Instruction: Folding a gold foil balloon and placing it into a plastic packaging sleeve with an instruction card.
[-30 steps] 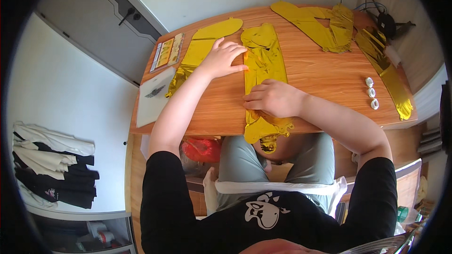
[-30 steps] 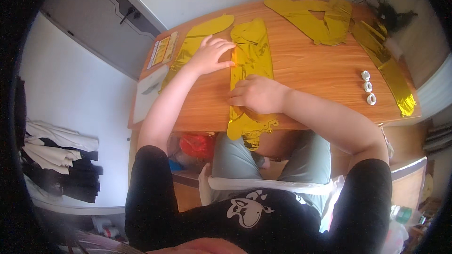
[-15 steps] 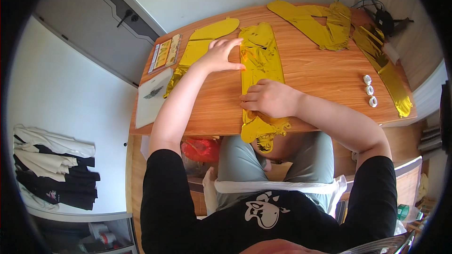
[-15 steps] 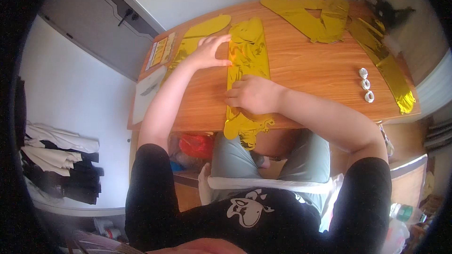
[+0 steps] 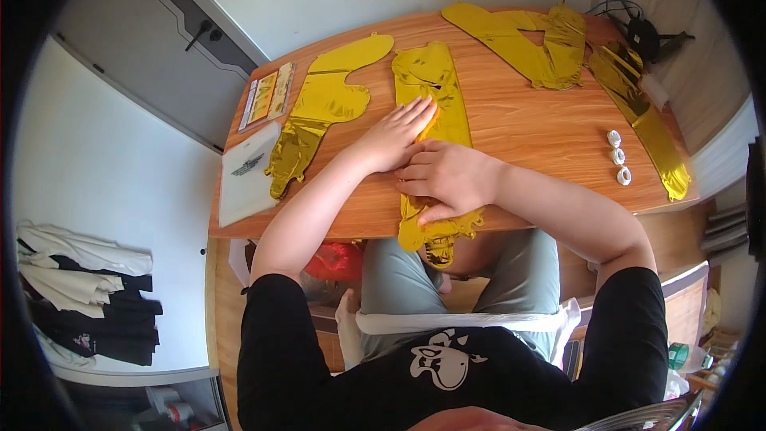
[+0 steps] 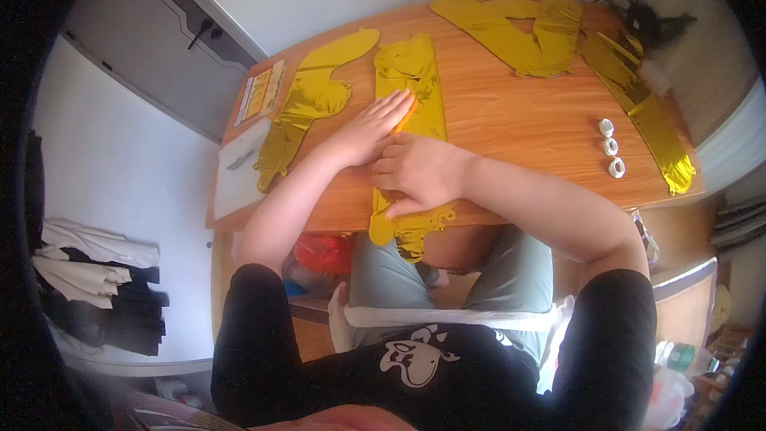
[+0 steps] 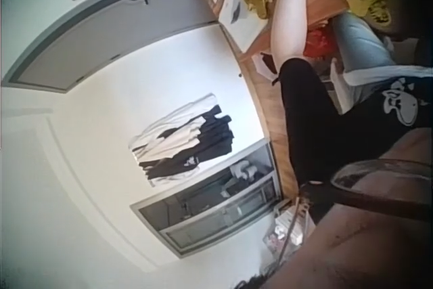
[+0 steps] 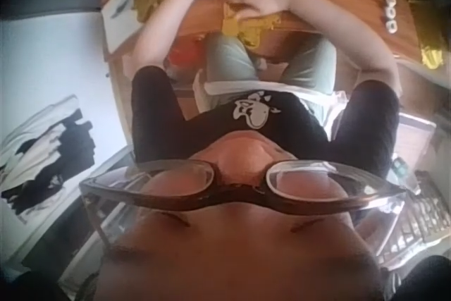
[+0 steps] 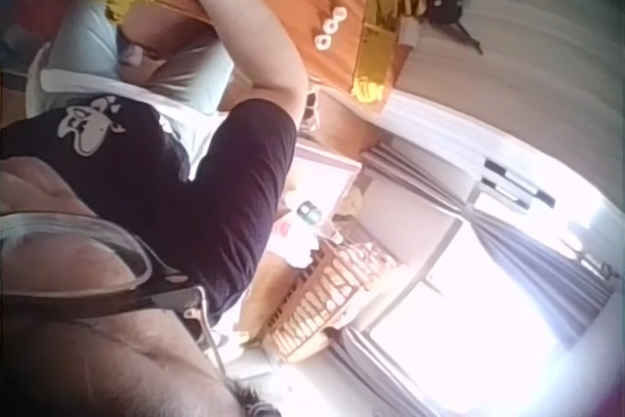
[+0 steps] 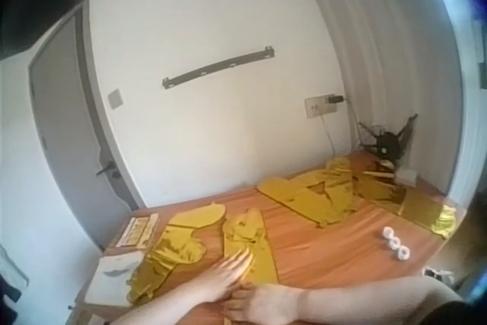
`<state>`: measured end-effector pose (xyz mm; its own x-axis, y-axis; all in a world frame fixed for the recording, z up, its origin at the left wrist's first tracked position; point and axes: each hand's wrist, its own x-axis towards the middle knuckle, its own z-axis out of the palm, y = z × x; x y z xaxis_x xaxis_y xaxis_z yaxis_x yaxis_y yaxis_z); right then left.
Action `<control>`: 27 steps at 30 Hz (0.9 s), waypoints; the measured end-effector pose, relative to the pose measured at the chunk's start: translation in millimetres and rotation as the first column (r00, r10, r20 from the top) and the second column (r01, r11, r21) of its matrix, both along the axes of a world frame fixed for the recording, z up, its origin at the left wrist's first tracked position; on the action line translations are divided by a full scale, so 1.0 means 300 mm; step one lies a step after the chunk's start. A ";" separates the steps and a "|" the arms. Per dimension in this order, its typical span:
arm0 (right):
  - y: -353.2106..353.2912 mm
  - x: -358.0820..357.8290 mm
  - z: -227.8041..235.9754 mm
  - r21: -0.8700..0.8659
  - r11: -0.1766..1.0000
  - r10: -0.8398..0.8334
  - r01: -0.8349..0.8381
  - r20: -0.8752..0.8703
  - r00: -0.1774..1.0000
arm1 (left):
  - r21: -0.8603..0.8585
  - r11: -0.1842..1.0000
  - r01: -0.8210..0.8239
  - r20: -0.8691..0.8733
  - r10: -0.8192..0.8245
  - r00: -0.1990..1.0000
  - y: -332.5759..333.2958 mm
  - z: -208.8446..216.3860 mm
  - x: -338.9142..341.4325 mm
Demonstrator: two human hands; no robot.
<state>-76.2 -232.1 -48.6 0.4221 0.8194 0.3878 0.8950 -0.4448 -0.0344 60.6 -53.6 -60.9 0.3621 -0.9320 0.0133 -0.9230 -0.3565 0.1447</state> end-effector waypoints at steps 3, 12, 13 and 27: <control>-0.018 0.006 0.017 0.174 0.982 0.093 -0.075 -0.094 0.991 | 0.029 0.999 -0.018 0.028 0.018 0.999 -0.003 0.009 -0.020; -0.117 0.084 -0.035 0.250 0.653 -0.740 0.715 0.011 0.672 | -0.012 0.999 -0.053 0.032 0.053 0.998 -0.019 0.010 -0.035; -0.121 0.089 -0.036 0.149 0.628 -0.774 0.764 0.013 0.633 | -0.017 0.998 -0.053 0.029 0.053 0.998 -0.016 0.014 -0.039; -0.113 0.093 -0.027 0.237 0.665 -0.713 0.708 -0.082 0.697 | -0.113 0.992 0.056 0.031 -0.053 0.998 0.000 0.000 -0.040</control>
<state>-48.3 -266.0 -56.6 0.8300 0.1578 0.5350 0.3126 -0.9260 -0.2118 48.6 -53.4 -60.9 0.3087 -0.9423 0.1296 -0.9449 -0.2882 0.1551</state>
